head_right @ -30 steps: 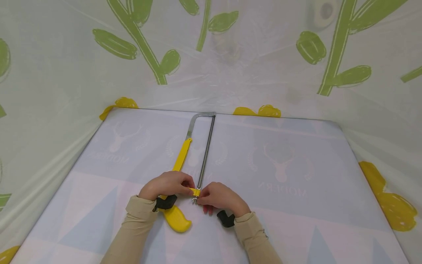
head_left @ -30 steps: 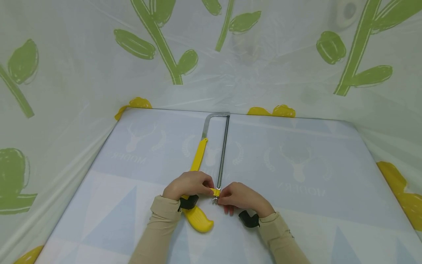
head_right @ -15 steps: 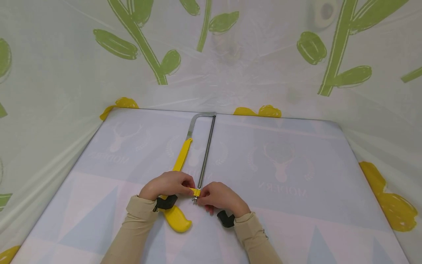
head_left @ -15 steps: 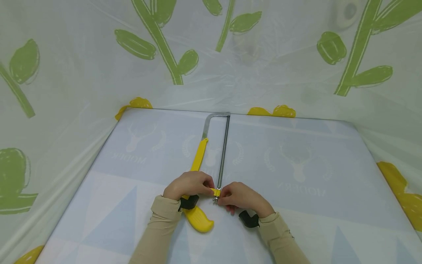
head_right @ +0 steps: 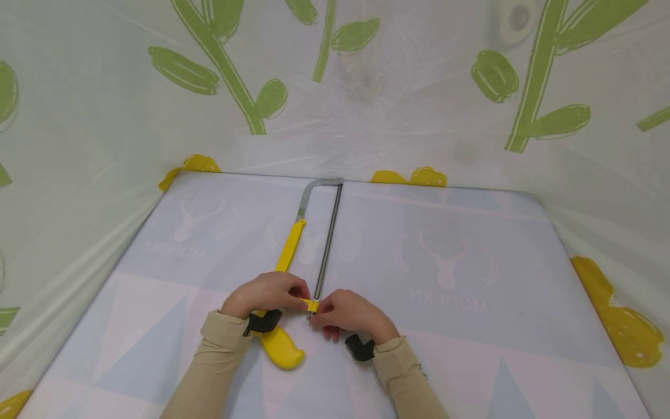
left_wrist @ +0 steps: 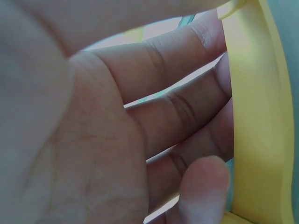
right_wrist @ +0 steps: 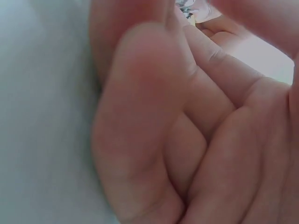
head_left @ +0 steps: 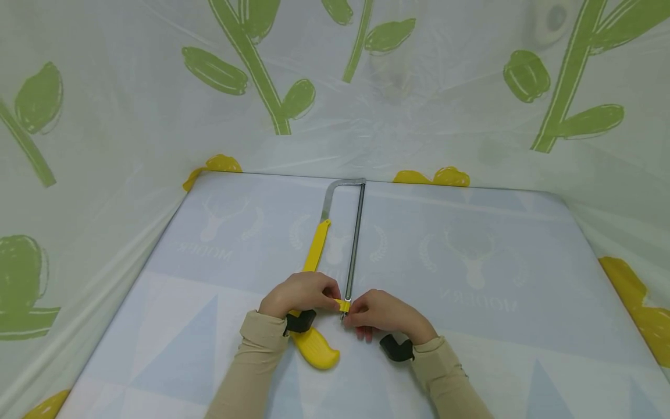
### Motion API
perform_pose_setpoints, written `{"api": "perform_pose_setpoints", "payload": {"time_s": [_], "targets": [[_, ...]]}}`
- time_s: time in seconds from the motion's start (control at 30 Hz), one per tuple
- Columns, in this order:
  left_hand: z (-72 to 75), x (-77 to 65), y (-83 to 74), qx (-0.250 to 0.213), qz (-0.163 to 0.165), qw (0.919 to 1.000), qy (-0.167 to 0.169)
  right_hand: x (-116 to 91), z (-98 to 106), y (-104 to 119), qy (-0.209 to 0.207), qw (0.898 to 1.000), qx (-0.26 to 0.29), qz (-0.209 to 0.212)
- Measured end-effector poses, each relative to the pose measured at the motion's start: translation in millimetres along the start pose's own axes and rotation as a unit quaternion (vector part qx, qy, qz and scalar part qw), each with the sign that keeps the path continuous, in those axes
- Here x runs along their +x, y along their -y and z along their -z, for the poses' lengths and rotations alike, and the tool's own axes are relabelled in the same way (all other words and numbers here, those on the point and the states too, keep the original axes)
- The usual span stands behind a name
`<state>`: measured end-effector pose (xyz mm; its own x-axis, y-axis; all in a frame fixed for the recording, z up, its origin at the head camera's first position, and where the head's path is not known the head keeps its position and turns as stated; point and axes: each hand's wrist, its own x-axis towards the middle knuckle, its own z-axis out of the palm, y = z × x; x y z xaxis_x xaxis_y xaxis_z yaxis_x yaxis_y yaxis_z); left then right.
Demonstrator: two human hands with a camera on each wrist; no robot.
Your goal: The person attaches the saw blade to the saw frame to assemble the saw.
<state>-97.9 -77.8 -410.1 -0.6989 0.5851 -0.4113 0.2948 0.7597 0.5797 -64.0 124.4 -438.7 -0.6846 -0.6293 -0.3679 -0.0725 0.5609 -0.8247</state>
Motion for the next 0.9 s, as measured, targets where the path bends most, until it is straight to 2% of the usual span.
{"api": "perform_pose_setpoints", "payload": {"time_s": [0.4, 0.53, 0.9], "targets": [[-1.4, 1.9, 0.1, 0.005, -0.003, 1.0, 0.001, -1.0, -7.5, 9.1, -0.046, 0.997, -0.04, -0.047], [-1.7, 2.2, 0.0, 0.008, -0.005, 1.0, 0.0, -0.7, -7.6, 8.3, -0.045, 0.997, -0.04, -0.043], [-1.9, 1.7, 0.4, 0.002, 0.005, 1.0, 0.001, -3.5, -1.2, 7.2, -0.01, 1.0, -0.016, -0.004]]}}
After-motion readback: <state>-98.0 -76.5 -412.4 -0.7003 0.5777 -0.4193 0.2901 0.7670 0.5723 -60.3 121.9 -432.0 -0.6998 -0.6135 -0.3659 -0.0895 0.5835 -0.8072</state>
